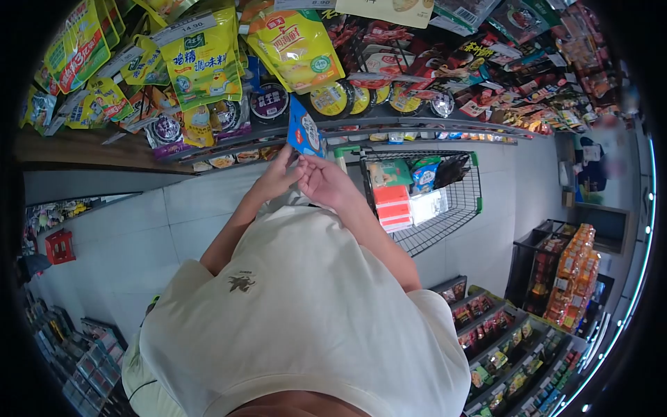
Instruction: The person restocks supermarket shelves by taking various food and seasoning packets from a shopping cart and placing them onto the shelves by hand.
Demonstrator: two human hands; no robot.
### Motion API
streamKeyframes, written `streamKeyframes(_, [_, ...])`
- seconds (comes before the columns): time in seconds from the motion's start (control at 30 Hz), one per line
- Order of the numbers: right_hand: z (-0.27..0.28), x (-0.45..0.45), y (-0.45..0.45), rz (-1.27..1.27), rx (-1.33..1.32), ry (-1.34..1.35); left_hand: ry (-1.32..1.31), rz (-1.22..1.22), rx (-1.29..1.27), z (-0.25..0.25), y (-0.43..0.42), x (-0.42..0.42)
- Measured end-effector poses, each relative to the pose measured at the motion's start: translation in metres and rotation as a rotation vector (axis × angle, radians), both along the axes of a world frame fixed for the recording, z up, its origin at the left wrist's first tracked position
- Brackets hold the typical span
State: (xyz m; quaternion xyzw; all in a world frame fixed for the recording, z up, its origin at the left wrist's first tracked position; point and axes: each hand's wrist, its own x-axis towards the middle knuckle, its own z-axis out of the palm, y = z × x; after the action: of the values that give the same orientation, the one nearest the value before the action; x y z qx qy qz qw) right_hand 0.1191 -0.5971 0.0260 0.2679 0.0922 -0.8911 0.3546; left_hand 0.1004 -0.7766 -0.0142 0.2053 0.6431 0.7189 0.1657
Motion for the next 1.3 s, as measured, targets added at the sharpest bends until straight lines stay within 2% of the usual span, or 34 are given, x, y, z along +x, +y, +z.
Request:
streamKeyframes(0.13, [-0.015, -0.01, -0.024, 0.017, 0.024, -0.009, -0.16, 0.203, 0.15, 0.007, 0.004, -0.006])
streamKeyframes(0.17, [-0.021, -0.012, -0.03, 0.03, 0.014, -0.005, -0.243, 0.322, 0.175, 0.002, 0.007, -0.005])
streamKeyframes(0.27, [-0.045, -0.021, -0.044, 0.072, -0.078, -0.022, -0.442, 0.445, -0.109, -0.003, -0.008, -0.017])
streamKeyframes(0.3, [-0.048, -0.023, -0.05, 0.082, -0.099, -0.037, -0.452, 0.533, -0.077, 0.009, -0.007, -0.018])
streamKeyframes(0.43, [-0.048, -0.026, -0.067, 0.096, -0.029, -0.084, -0.496, 0.534, -0.09, -0.018, -0.025, -0.026])
streamKeyframes(0.5, [-0.049, -0.025, -0.072, 0.095, 0.008, -0.089, -0.509, 0.568, 0.049, -0.024, -0.031, -0.028])
streamKeyframes(0.57, [-0.05, -0.029, -0.07, 0.107, -0.038, -0.092, -0.443, 0.615, 0.171, -0.028, -0.039, -0.035])
streamKeyframes(0.63, [-0.059, -0.033, -0.067, 0.106, -0.113, -0.034, -0.452, 0.675, 0.15, -0.034, -0.054, -0.045])
streamKeyframes(0.8, [-0.049, -0.036, -0.075, 0.005, 0.376, 0.17, -0.392, 0.651, 0.196, -0.047, -0.096, -0.071])
streamKeyframes(0.9, [-0.043, -0.042, -0.08, -0.014, 0.677, 0.332, -0.421, 0.644, -0.046, -0.041, -0.117, -0.085])
streamKeyframes(1.03, [-0.079, -0.058, -0.086, 0.0, 1.159, 0.695, -0.359, 0.562, 0.105, -0.067, -0.14, -0.11])
streamKeyframes(1.13, [-0.1, -0.071, -0.091, -0.036, 1.302, 0.814, -0.391, 0.57, 0.21, -0.075, -0.147, -0.128])
streamKeyframes(1.23, [-0.091, -0.08, -0.088, 0.064, 1.444, 0.866, -0.405, 0.556, 0.284, -0.088, -0.151, -0.135])
streamKeyframes(1.3, [-0.101, -0.09, -0.089, 0.095, 1.606, 0.993, -0.359, 0.564, 0.314, -0.102, -0.151, -0.147])
